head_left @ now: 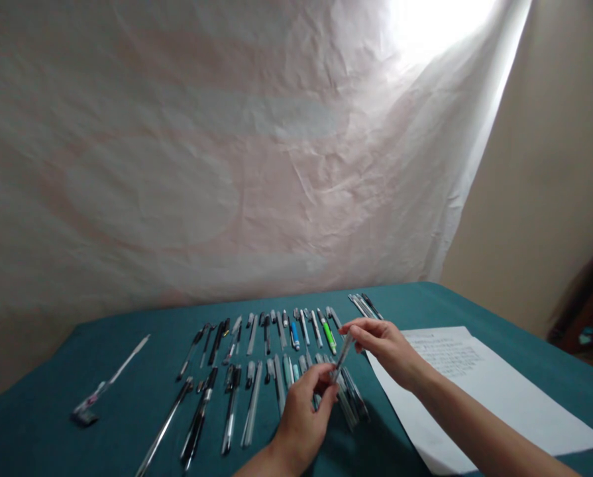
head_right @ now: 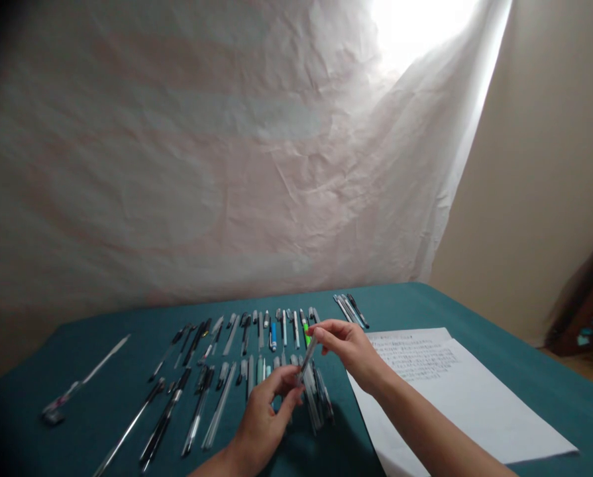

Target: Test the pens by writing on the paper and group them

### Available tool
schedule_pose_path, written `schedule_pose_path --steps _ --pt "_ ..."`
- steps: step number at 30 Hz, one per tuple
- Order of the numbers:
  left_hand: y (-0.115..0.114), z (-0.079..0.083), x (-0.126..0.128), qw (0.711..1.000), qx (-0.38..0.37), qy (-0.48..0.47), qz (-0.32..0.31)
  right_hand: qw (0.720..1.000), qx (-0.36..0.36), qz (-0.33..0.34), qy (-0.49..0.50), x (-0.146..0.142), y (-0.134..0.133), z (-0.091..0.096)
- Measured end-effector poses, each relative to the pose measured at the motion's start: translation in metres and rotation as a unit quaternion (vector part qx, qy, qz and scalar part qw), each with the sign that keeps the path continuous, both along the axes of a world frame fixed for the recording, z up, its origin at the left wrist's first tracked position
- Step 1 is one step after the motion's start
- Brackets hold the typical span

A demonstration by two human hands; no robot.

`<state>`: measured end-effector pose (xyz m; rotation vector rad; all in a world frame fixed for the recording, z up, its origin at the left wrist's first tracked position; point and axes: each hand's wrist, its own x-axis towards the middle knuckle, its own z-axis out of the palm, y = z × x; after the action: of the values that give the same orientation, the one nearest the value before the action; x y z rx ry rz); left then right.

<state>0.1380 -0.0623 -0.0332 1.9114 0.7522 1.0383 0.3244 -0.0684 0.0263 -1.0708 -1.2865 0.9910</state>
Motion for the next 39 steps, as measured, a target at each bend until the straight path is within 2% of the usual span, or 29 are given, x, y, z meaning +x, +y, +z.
schedule_pose_path --steps 4,10,18,20,24,27,30,35,39 --pt "0.0 -0.001 0.0 1.0 0.008 0.005 0.017 1.0 0.001 -0.02 0.013 -0.003 -0.001 0.0" --pt "0.001 -0.001 0.001 1.0 0.006 -0.001 0.015 0.999 -0.007 0.031 0.005 -0.003 -0.003 0.001" --pt "-0.004 0.003 0.002 1.0 -0.014 0.005 0.014 0.998 0.005 -0.031 -0.054 -0.009 -0.007 0.009" --pt "-0.004 0.004 0.002 1.0 -0.017 0.006 0.005 0.999 -0.001 -0.017 -0.042 -0.011 -0.008 0.008" --pt "-0.002 0.001 0.002 1.0 -0.025 -0.005 -0.004 0.998 -0.015 0.052 -0.029 -0.016 -0.005 -0.004" --pt "-0.001 -0.001 0.002 0.999 -0.032 -0.023 -0.016 0.997 -0.022 0.062 -0.03 -0.019 -0.002 -0.013" --pt "-0.002 0.002 0.0 0.999 0.01 -0.018 -0.042 0.998 -0.038 0.047 0.001 -0.019 0.001 -0.018" --pt "-0.007 0.009 -0.004 0.987 0.096 0.033 -0.121 0.995 -0.06 0.053 0.056 -0.013 0.006 -0.023" --pt "-0.008 0.009 -0.004 0.983 0.115 0.048 -0.134 0.993 -0.076 0.07 0.055 -0.013 0.006 -0.026"
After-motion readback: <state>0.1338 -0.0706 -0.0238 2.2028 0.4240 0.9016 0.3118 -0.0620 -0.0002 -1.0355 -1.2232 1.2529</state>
